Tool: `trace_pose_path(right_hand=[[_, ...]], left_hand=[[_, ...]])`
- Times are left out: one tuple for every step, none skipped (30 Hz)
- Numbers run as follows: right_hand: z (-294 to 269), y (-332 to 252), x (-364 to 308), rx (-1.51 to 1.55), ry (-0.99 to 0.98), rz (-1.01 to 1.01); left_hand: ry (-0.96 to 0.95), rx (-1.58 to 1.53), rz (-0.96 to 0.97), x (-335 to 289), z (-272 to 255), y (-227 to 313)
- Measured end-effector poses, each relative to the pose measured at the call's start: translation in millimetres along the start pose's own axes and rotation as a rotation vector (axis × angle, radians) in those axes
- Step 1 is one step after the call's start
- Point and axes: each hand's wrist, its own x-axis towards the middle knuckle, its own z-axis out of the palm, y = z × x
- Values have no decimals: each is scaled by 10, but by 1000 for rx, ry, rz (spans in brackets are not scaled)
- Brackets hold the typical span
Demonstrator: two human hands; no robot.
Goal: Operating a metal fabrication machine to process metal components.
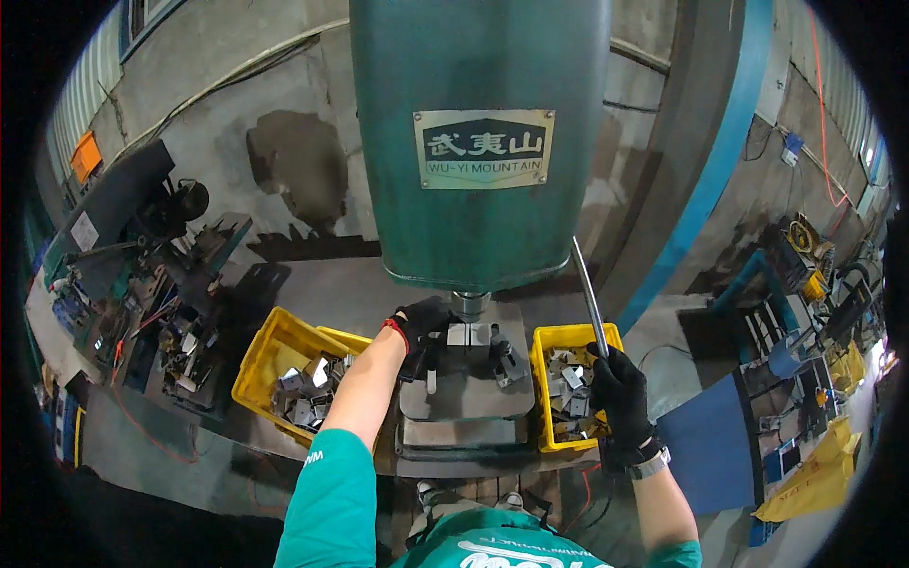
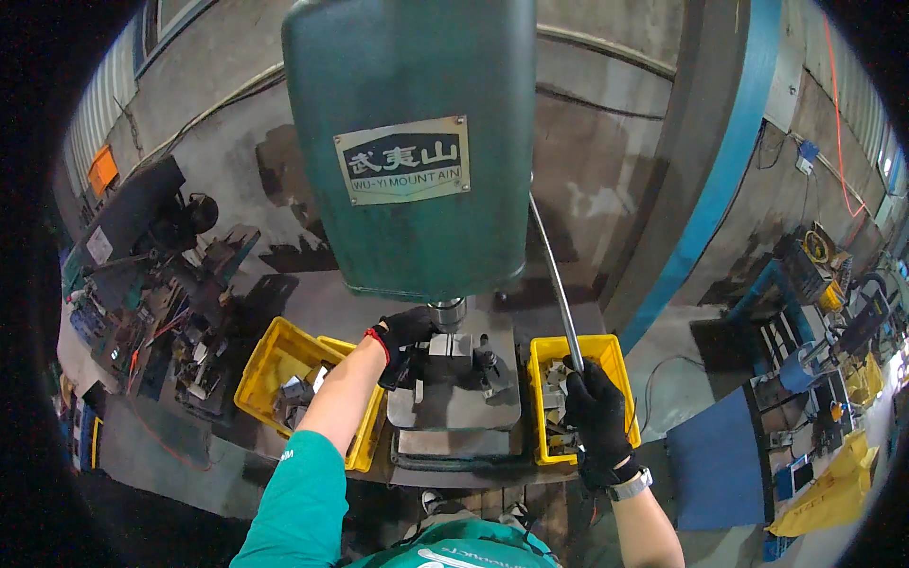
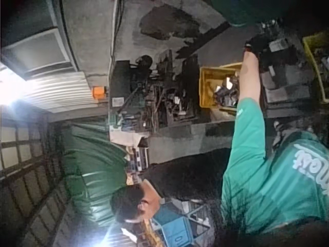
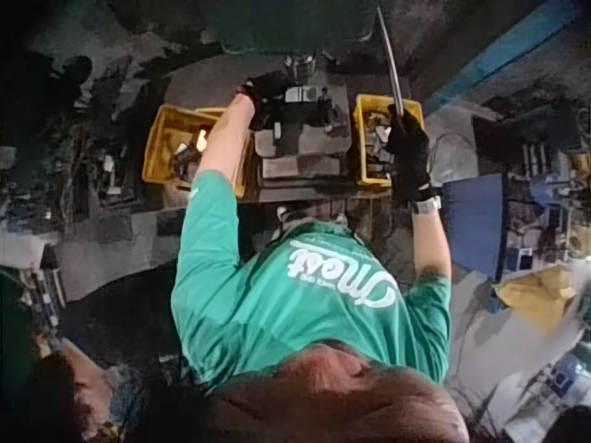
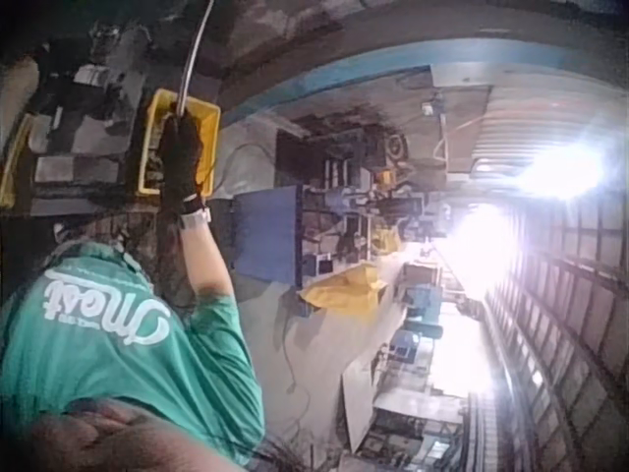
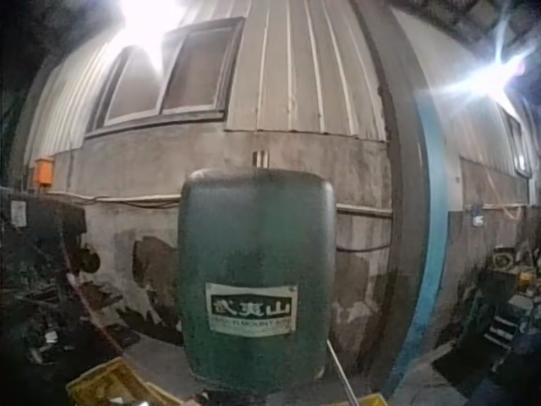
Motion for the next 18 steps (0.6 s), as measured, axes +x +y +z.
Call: trace_pose_path(right_hand=[[5,-28,0,-14,11,3],[-4,-30,10,-9,12,2],[-32,-17,2,-4,20,3],[-41,-2,4,4,24,6],[-55,-4,5,8,27,10],[-40,-2,3,22,13,17],[-30,1,4,36,0,24],[-29,11,14,67,-17,41],[-53,17,0,95,-16,59],[-57,29,-8,123,-25,77],[-49,31,-12,90,-4,68],[-39,48,-5,103,-13,61],[-52,85,19,109,-19,57],[-56,113,32,116,-24,53],[-34,107,20,101,-28,23],[-40,95,19,110,-31,43],[-48,86,16,119,-34,62],[-53,80,25,129,-38,84]], left_hand=[[119,-21,146,-2,23,10],[240,-43,291,-6,29,18],[142,-241,15,-88,-38,98],[216,-281,54,-150,-66,226],[290,-322,94,-211,-84,348],[375,-351,121,-313,-120,388],[370,-251,162,-375,-151,232],[337,-356,77,-499,-152,176],[290,-466,-3,-625,-146,299],[250,-573,-87,-763,-126,397],[263,-599,-78,-862,-53,452],[288,-623,-71,-992,52,530],[310,-654,-65,-1076,174,597],[285,-684,28,-1132,271,682],[314,-545,23,-1191,370,680],[334,-406,19,-1193,429,769],[404,-97,110,-1204,474,892],[418,-61,137,-1171,519,927]])
